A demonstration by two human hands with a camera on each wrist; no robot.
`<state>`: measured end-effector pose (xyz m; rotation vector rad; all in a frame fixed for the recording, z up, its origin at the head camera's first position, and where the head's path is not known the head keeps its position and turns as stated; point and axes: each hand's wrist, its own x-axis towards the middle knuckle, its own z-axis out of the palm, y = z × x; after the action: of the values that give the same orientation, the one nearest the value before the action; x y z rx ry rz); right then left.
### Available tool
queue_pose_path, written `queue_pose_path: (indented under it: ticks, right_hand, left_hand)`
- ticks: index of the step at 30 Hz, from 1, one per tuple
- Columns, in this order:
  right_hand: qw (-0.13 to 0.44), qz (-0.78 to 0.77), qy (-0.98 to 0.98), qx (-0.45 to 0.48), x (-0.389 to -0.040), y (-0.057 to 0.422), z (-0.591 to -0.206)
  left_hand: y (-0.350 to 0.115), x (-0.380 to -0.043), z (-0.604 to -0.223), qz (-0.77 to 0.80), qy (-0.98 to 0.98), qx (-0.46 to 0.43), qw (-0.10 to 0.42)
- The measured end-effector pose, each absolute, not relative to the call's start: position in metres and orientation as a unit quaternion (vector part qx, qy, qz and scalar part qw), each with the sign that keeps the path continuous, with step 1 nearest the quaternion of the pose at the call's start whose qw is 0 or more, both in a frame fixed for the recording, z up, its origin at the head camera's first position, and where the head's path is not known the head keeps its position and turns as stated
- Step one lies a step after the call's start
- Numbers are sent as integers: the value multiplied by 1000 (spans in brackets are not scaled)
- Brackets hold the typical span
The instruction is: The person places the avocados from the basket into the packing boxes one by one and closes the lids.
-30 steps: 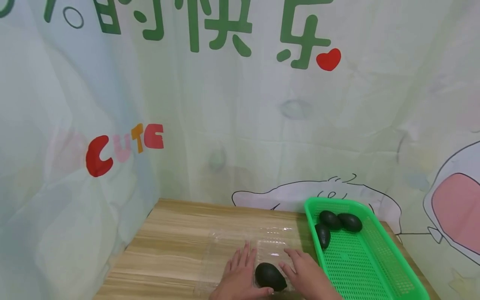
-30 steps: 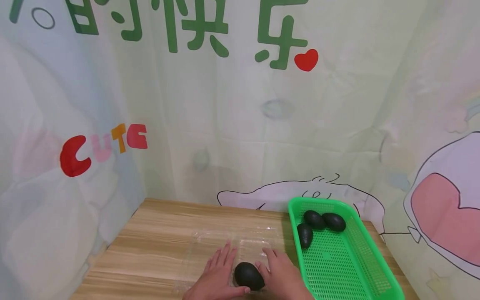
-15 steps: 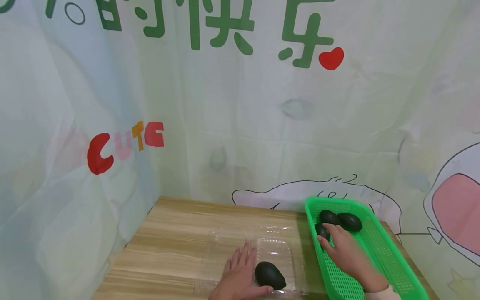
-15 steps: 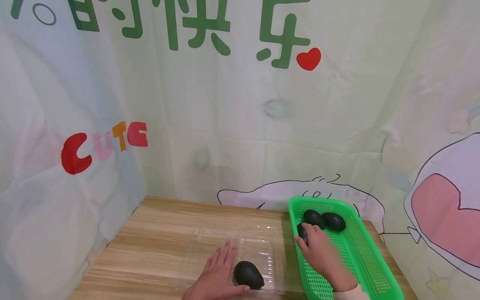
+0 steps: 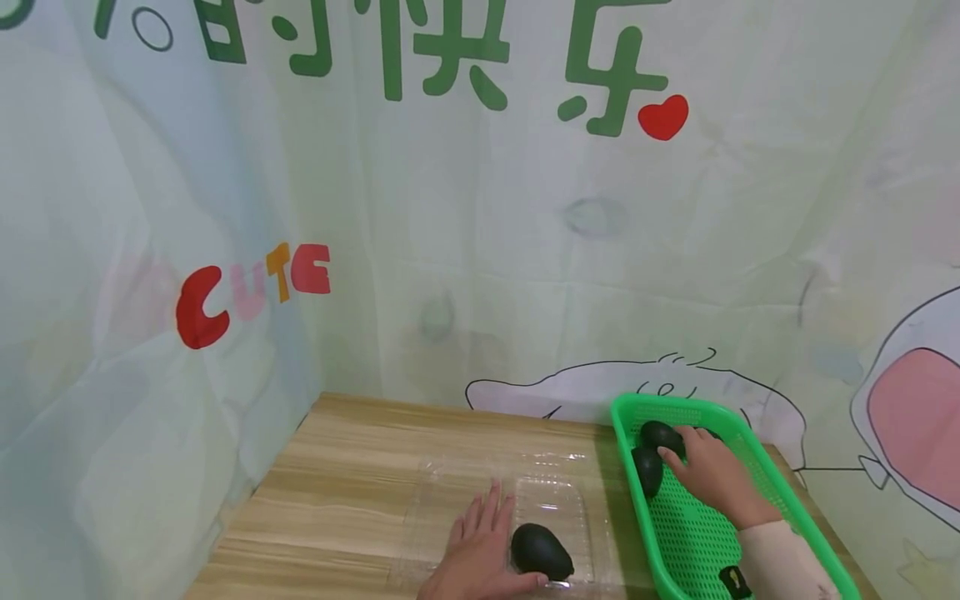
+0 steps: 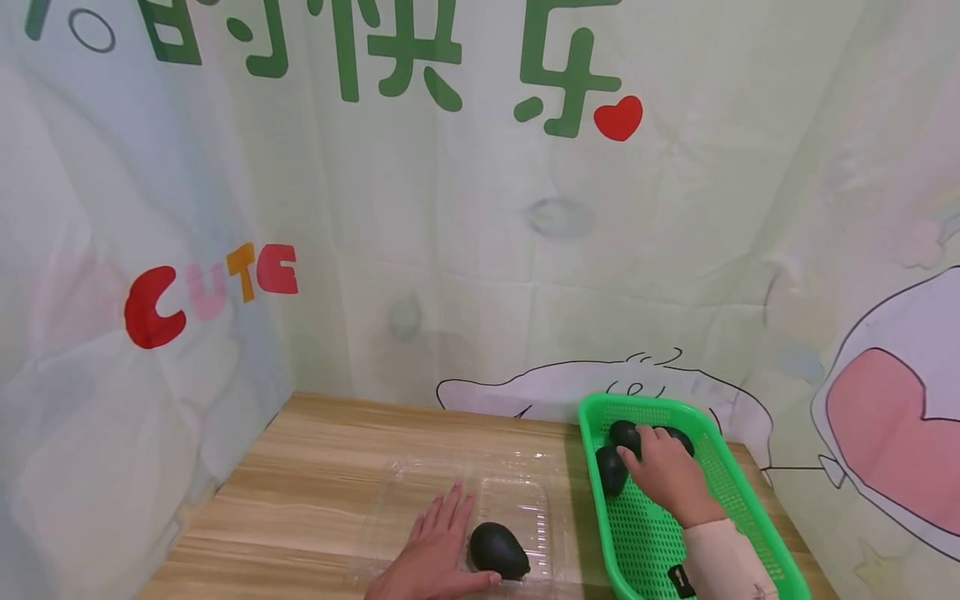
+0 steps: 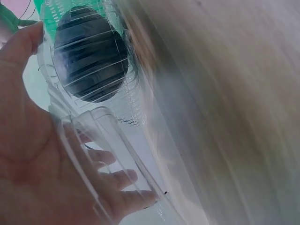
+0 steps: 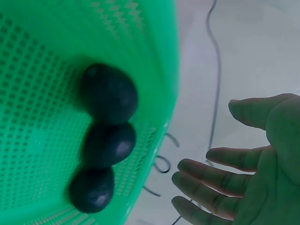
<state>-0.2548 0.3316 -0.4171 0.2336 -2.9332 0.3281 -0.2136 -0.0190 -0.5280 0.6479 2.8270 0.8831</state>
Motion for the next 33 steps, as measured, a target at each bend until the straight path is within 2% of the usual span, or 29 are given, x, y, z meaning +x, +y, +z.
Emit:
queue_pose_path:
  ticks: [15, 25, 33]
  right_hand:
    - [16, 103, -994, 43, -295, 370, -428]
    - [29, 73, -996, 40, -320, 390, -446]
    - [-7, 71, -996, 58, -332, 404, -467]
  left_hand:
    - [-19, -215, -528, 265, 938, 219, 53]
    - [-19, -215, -530, 263, 937, 222, 52]
    - [-19, -214, -529, 252, 941, 220, 50]
